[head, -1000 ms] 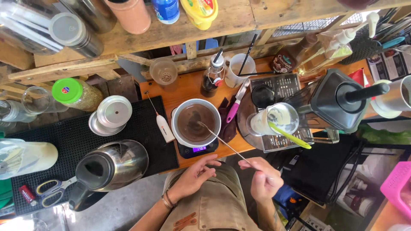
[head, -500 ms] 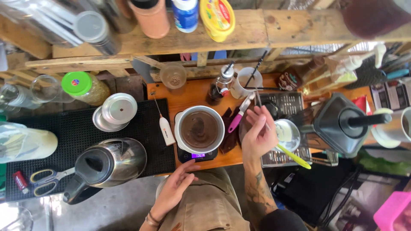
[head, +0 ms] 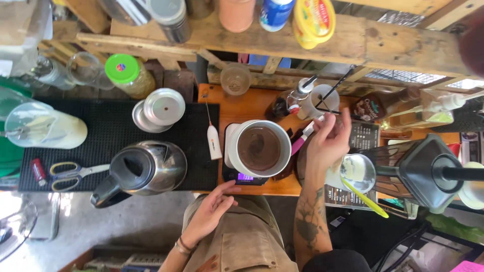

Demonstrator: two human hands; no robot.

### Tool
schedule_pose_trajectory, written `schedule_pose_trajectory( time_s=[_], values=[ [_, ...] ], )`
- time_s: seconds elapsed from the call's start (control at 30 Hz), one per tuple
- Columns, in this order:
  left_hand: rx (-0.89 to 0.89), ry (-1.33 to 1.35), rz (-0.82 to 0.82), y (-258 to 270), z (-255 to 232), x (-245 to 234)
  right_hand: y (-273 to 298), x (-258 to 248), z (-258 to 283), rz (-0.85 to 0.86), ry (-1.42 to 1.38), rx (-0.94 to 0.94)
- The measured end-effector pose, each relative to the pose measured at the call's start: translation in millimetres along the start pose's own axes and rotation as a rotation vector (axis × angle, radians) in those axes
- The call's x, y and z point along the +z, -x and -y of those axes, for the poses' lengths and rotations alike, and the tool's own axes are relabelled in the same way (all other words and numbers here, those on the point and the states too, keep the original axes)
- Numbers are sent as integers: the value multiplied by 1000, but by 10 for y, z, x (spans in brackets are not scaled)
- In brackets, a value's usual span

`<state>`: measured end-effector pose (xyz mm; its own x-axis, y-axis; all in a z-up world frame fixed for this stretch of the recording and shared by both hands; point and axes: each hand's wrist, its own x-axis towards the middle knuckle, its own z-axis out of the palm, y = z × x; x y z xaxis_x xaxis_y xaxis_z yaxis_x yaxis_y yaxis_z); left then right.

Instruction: Making coffee by weighing and stirring the beverage.

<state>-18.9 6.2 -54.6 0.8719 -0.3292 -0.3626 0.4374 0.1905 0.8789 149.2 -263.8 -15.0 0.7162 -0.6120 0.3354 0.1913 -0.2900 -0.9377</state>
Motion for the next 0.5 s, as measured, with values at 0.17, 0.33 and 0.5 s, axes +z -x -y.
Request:
schedule_pose_trajectory(
  time_s=[0.17,0.33,0.5],
  values=[
    [-14,23,2,-127,-27,-60,135,-40,-20,37,-66,42],
    [230,16,-151,-413,-147,-89,647,-269,-741,236,-212,187],
    [359,71,-208,-823,-277,-23,917,-121,-653,342,-557,645]
  ],
)
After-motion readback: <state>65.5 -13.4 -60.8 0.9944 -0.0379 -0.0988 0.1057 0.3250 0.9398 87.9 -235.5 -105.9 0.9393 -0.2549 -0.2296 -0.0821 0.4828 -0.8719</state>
